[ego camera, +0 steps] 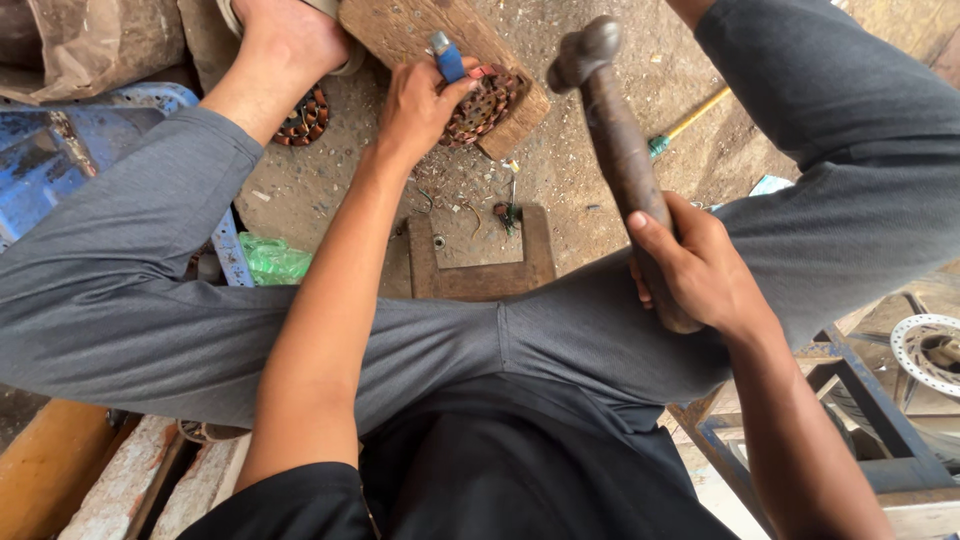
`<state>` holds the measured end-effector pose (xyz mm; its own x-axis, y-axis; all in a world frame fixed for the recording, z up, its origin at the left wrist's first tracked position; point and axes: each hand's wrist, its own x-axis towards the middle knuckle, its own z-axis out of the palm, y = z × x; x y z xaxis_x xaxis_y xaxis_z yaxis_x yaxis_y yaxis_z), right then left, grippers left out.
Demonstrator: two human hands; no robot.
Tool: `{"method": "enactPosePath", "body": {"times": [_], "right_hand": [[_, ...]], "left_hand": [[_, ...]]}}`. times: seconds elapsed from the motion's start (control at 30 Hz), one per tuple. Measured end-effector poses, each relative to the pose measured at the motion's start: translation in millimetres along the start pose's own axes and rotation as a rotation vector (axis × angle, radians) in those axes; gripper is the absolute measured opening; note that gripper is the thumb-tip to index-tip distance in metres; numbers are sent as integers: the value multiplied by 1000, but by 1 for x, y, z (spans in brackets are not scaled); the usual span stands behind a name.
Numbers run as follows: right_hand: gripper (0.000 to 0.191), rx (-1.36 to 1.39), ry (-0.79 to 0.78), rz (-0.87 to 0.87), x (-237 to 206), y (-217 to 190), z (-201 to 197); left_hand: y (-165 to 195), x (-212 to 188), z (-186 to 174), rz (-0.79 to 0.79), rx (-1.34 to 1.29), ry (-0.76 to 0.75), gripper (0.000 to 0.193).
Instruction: The person uses a hammer and a chisel to strike and separate parts of a copper-wound electrical component resting on a wooden block. They repeatedly reposition the component and apply force to break it apart.
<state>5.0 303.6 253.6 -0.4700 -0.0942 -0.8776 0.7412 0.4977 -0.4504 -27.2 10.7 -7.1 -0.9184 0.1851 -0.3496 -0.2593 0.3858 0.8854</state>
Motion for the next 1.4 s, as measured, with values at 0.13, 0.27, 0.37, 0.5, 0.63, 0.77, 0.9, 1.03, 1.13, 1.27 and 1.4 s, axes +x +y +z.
{"method": "enactPosePath", "body": {"times": [0.13, 0.27, 0.37, 0.5, 0.63, 0.77, 0.9, 1.03, 1.13, 1.27, 1.4], "right_hand": [[34, -283, -5, -57, 15, -26, 6], [35, -476, -39, -121, 29, -55, 2], [35, -430, -70, -216, 33, -69, 3], [37, -242, -168, -274, 40, -84, 15], [39, -665, -196, 71, 55, -113, 7], [38, -386, -245, -333, 43, -136, -7], [33, -216, -223, -153, 39, -131, 16], [35, -301, -80, 201, 38, -148, 9], [31, -226, -77, -48, 21, -149, 1], [38, -716, -147, 177, 40, -130, 30], [41, -363, -66, 319, 25, -139, 20]], "left_hand": [[1, -1, 4, -38, -43, 6, 25], [-1, -3, 11, 21, -8, 28, 26], [-6, -7, 22, 73, -57, 82, 26], [-15, -11, 32, -160, 72, -35, 30], [-20, -13, 37, -35, 39, 59, 36], [-18, -16, 46, 247, 104, 316, 26], [-15, -22, 49, -81, 134, 91, 40], [-16, -25, 54, 49, 22, 153, 23], [-20, -27, 64, 54, 81, 182, 30], [-21, -26, 74, -6, 69, 89, 22], [-9, -34, 63, 34, -20, 205, 25]]}}
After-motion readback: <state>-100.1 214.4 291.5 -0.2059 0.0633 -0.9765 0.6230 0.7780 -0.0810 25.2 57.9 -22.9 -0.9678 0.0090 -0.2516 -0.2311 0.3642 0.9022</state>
